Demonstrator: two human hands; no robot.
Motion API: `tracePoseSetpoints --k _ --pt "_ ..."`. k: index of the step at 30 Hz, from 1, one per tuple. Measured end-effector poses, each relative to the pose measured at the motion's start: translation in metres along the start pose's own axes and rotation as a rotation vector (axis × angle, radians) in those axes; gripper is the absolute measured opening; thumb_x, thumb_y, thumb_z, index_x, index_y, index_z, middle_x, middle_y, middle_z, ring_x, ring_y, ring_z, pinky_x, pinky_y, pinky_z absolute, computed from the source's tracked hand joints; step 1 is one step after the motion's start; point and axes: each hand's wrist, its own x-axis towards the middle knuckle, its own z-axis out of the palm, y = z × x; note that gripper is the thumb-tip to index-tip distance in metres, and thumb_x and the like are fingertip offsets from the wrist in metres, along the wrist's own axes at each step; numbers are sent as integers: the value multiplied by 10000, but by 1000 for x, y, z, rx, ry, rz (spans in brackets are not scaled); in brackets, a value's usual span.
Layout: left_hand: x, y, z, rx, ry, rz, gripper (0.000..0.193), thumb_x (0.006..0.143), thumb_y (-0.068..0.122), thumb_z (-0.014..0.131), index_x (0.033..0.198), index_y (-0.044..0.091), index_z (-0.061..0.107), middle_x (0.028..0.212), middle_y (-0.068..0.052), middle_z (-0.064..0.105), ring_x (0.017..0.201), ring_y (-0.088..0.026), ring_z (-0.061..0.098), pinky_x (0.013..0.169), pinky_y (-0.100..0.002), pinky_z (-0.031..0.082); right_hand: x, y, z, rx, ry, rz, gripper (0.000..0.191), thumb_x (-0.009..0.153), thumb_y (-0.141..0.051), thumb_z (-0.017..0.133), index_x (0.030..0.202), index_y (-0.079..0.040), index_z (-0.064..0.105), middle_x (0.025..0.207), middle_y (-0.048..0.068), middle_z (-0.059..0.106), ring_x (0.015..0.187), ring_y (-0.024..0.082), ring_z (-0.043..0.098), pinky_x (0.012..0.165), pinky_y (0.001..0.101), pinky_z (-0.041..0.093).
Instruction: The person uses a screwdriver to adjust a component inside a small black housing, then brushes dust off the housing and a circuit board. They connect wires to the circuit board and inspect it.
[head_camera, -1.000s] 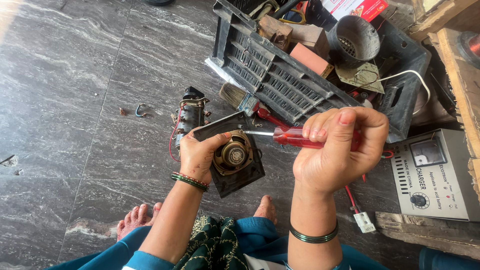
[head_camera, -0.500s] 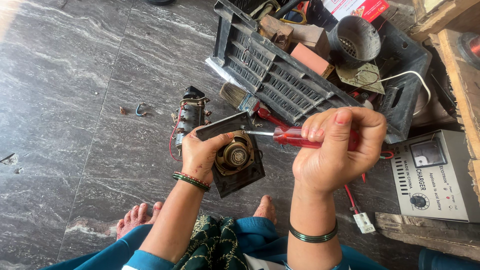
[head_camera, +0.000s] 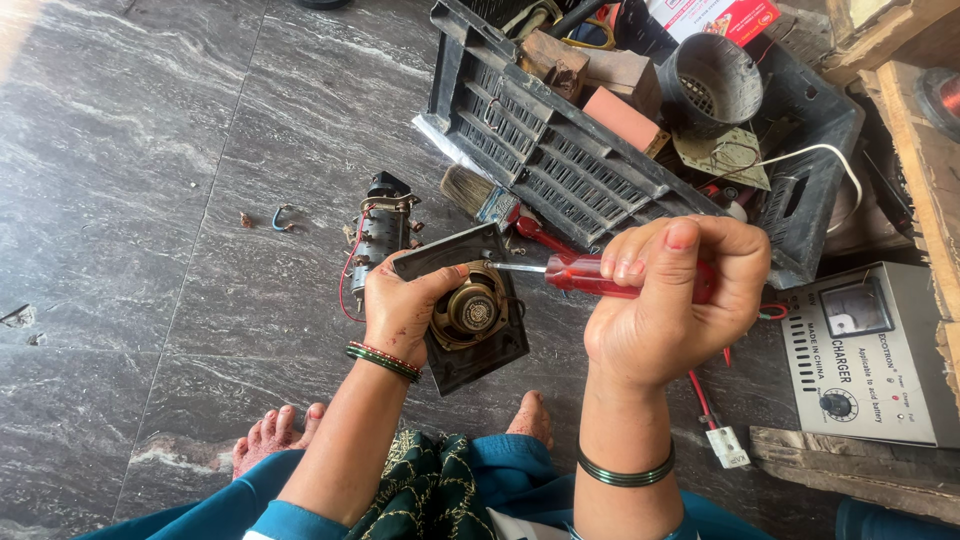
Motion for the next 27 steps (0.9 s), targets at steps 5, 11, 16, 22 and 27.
tracePoseSetpoints --k 5,11,16,22,27 --pt "1 -2 1 20 15 19 313 689 -47 818 966 -32 673 858 -110 750 694 -175 732 630 -308 622 0 -1 0 0 -10 15 209 1150 -133 687 1058 -44 521 727 66 565 589 115 512 542 259 450" --pt "0 -7 -1 73 4 30 295 701 -36 820 963 -37 683 858 -112 752 687 -169 725 621 -307 621 2 -2 1 10 -85 50 214 1145 -134 706 1085 -39 524 778 73 580 629 126 528 596 272 475" --pt "-1 -10 0 47 9 16 272 717 -37 820 952 -39 684 858 -120 749 676 -172 719 610 -317 614 6 -3 6 133 -141 124 255 1125 -233 656 1122 -28 504 836 69 566 724 115 536 714 272 497" --pt "-1 -5 -4 -52 3 -8 276 715 -50 789 964 -20 673 867 -119 758 679 -187 738 623 -330 629 21 -17 0 148 -282 327 315 1069 -237 609 1219 19 506 1036 127 606 961 165 584 973 335 514" --pt "0 -1 -8 -75 27 -22 312 705 -59 777 986 5 656 857 -111 740 678 -191 736 622 -342 635 32 -21 -9 -86 -463 248 413 1064 -252 698 1335 37 581 1211 147 698 1155 202 692 1099 357 571"
